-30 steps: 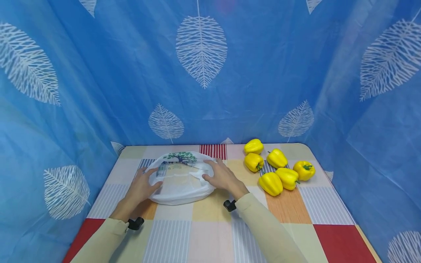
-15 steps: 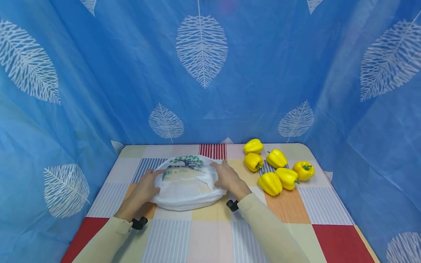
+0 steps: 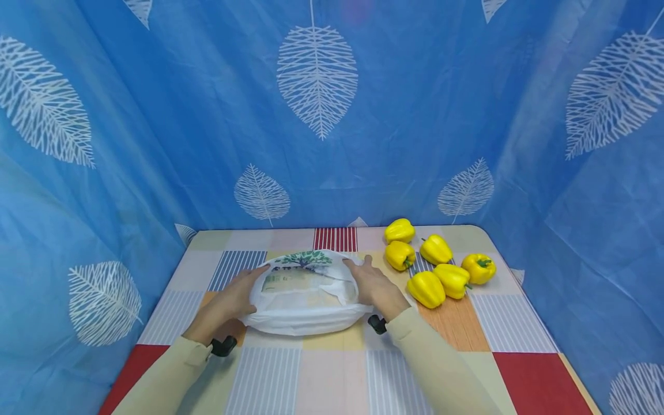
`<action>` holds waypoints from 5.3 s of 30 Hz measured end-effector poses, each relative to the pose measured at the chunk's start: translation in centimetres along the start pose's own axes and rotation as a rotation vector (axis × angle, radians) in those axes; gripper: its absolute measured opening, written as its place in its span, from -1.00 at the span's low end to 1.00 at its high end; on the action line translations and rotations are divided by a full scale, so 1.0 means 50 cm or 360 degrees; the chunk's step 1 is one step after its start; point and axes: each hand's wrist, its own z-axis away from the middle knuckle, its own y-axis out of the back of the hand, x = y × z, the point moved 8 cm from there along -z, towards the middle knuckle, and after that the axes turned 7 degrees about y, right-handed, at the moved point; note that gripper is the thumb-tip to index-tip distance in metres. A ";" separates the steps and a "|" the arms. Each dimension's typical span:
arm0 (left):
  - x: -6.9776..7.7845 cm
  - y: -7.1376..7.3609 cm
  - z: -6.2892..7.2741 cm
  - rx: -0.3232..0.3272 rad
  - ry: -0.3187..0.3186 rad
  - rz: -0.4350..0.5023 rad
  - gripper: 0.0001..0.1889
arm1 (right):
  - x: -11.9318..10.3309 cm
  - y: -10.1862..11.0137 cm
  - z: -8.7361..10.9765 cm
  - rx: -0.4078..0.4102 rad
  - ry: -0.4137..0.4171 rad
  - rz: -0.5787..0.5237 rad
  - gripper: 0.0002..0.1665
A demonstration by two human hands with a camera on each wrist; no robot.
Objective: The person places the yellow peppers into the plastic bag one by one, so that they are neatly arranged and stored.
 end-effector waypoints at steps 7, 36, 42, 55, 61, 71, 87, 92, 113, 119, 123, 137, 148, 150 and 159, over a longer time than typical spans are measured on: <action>0.016 -0.006 -0.005 -0.0095 0.0034 -0.0045 0.19 | 0.025 0.008 0.021 0.0031 -0.0020 0.0020 0.22; 0.038 -0.014 0.009 0.0004 -0.0046 0.0243 0.00 | 0.180 0.172 0.093 0.0635 0.0039 -0.0100 -0.11; 0.042 -0.017 0.014 0.0011 -0.0056 0.0278 -0.02 | 0.232 0.160 0.078 0.0549 -0.0082 -0.0052 -0.01; 0.030 -0.028 0.012 0.0019 -0.0087 0.0286 -0.02 | 0.272 0.129 0.039 0.0468 -0.0136 -0.0028 0.05; 0.034 -0.028 0.015 0.0023 -0.0079 0.0299 -0.03 | 0.283 0.123 0.037 0.0478 -0.0163 -0.0046 0.05; 0.030 -0.030 0.020 0.0040 -0.0125 0.0316 -0.03 | 0.284 0.111 0.026 0.0508 -0.0229 -0.0078 0.04; 0.038 -0.035 0.023 0.0041 -0.0133 0.0312 -0.01 | 0.276 0.108 0.026 0.0643 -0.0176 -0.0126 0.00; 0.044 -0.036 0.019 0.0048 -0.0151 0.0292 -0.01 | 0.278 0.110 0.032 0.0680 -0.0198 -0.0137 0.00; 0.043 -0.041 0.013 0.0043 -0.0124 0.0304 0.03 | 0.221 0.177 0.081 0.0887 -0.0123 -0.0175 0.01; 0.046 -0.037 0.017 0.0041 -0.0131 0.0328 0.01 | 0.181 0.203 0.091 0.1002 0.0013 -0.0150 -0.07; 0.046 -0.036 0.019 0.0046 -0.0136 0.0346 0.01 | 0.154 0.212 0.091 0.1028 0.0078 -0.0183 -0.10; 0.038 -0.038 0.022 0.0085 -0.0112 0.0376 -0.04 | 0.072 0.193 0.074 0.0949 0.0227 -0.0188 -0.14; 0.039 -0.029 0.033 0.0115 -0.0191 0.0387 -0.07 | 0.018 0.172 0.049 0.0855 0.0368 -0.0208 -0.10; 0.038 -0.028 0.035 0.0122 -0.0200 0.0396 -0.07 | 0.007 0.169 0.044 0.0832 0.0405 -0.0205 -0.07; 0.039 -0.025 0.046 0.0140 -0.0202 0.0397 -0.09 | -0.039 0.162 0.030 0.0741 0.0511 -0.0205 -0.08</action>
